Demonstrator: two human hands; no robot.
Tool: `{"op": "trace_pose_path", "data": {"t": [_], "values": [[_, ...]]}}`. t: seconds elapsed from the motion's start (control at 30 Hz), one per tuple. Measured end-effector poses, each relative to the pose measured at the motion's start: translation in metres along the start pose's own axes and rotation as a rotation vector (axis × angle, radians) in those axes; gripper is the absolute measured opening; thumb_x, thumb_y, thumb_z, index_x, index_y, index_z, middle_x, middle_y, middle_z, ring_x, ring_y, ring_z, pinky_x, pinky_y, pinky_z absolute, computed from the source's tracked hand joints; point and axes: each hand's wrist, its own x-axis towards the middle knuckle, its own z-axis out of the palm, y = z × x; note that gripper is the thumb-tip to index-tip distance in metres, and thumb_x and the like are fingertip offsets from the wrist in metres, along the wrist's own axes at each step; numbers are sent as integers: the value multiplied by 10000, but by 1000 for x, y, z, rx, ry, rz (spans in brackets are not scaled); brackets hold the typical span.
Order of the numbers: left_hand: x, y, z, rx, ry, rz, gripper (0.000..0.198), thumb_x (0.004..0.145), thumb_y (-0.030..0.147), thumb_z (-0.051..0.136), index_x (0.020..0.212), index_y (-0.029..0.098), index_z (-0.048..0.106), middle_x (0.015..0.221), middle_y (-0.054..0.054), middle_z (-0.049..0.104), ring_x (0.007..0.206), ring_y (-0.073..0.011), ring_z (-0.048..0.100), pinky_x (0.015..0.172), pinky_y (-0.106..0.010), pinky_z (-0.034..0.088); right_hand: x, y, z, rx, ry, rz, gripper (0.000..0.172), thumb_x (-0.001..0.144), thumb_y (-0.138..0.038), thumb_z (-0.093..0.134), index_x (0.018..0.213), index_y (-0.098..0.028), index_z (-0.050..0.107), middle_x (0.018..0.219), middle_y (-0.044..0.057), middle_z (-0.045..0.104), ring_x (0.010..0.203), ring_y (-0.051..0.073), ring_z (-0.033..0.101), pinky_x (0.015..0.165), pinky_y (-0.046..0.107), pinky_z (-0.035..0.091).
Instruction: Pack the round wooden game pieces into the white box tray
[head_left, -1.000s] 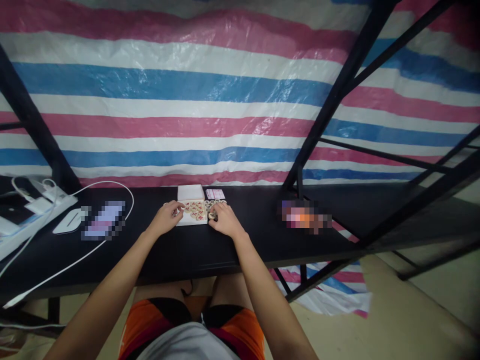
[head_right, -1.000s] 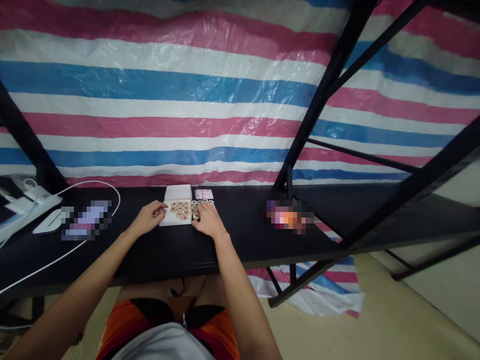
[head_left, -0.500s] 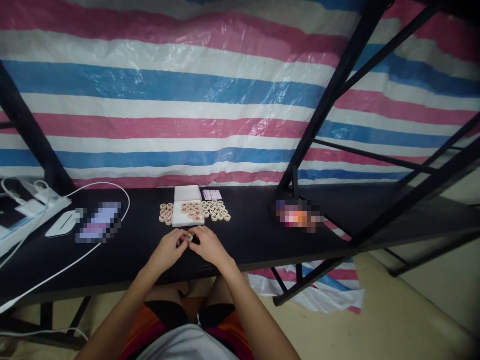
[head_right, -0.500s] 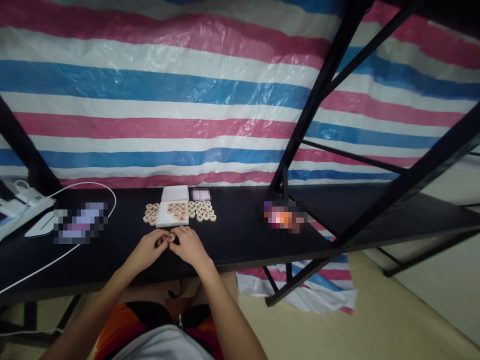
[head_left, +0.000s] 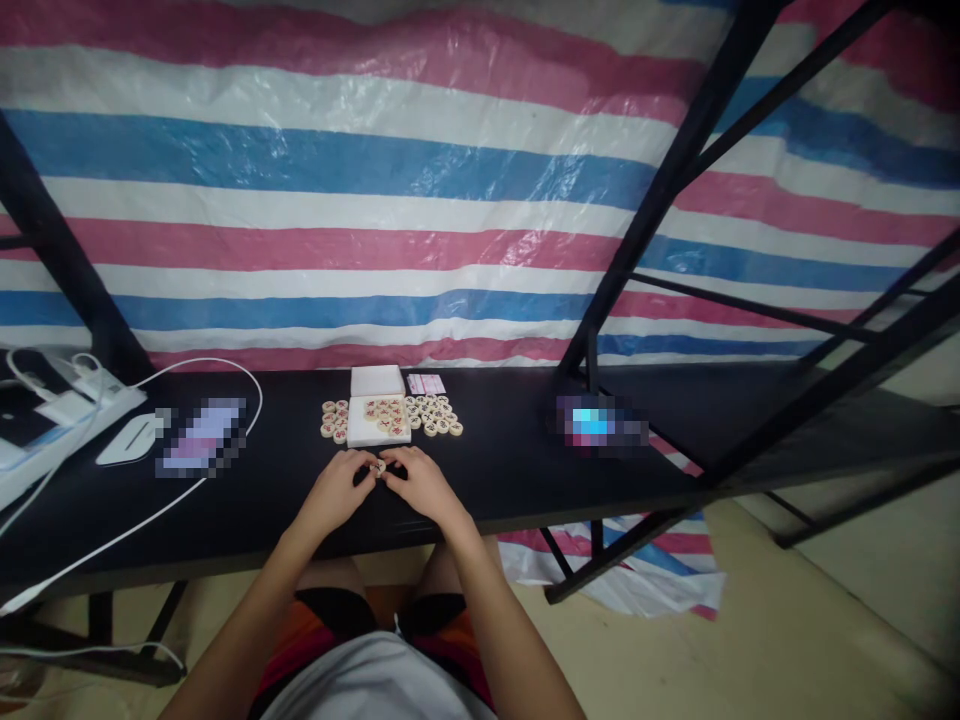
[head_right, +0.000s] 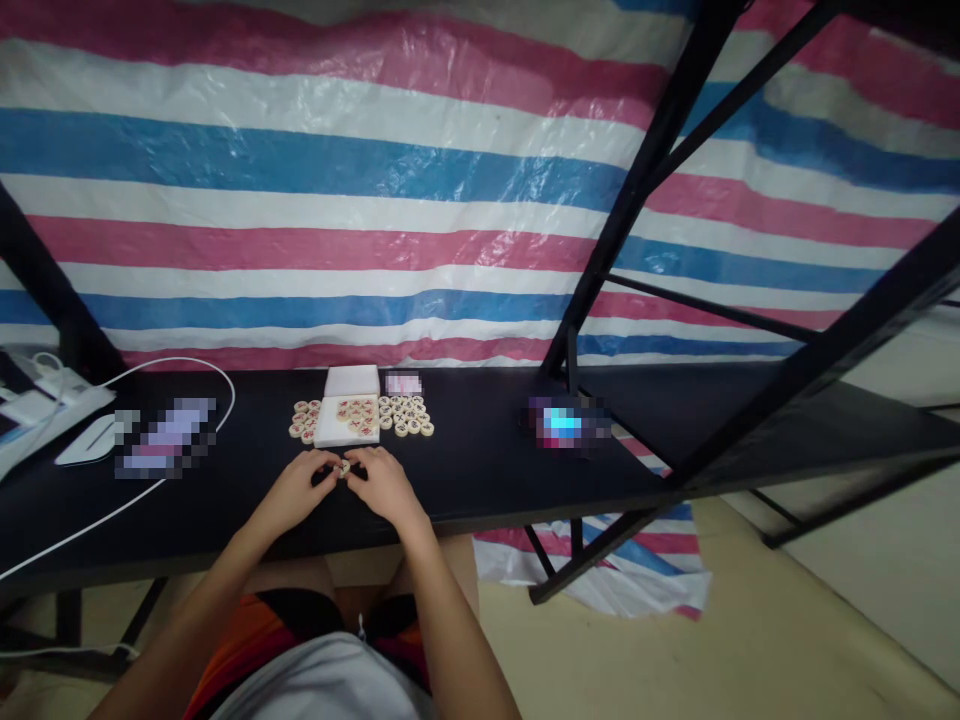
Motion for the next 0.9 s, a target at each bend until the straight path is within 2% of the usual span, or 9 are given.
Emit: {"op": "trace_pose_path", "data": {"t": [0.23,0.43,0.57,0.67,0.9], "values": [[-1,1,0,-12,5,-2,168,824,313,565,930,214,651,941,-42,662,914,-219,585,810,-338,460,0,1,0,36,8,9,261,803,-170,602,1055,-217,646,952,30,676,907,162,586,835,296,449],[-4,5,-3,-40,107,14,148,843,289,520,921,205,614,936,-43,635,831,-183,579,765,-307,469,1,2,0,108,40,37,221,815,-190,581,1023,-206,653,923,29,677,844,152,614,807,287,472],[-6,11,-7,18,176,-1,138,837,269,501,918,199,588,916,-51,610,838,-191,566,782,-324,458,1,-1,-3,135,58,56,219,826,-182,542,1013,-203,655,909,30,681,793,142,623,792,284,480],[-6,14,-7,67,178,-19,165,822,251,505,956,203,589,957,-61,605,891,-209,564,808,-339,449,1,-2,-4,136,58,56,222,825,-177,530,1005,-202,657,905,30,684,781,140,625,789,284,483],[-12,9,-14,223,205,-115,140,817,276,500,895,202,589,916,-49,606,871,-218,575,786,-336,427,1,-2,-3,145,73,60,211,827,-179,523,988,-197,658,902,30,686,770,137,624,775,275,483]]}}
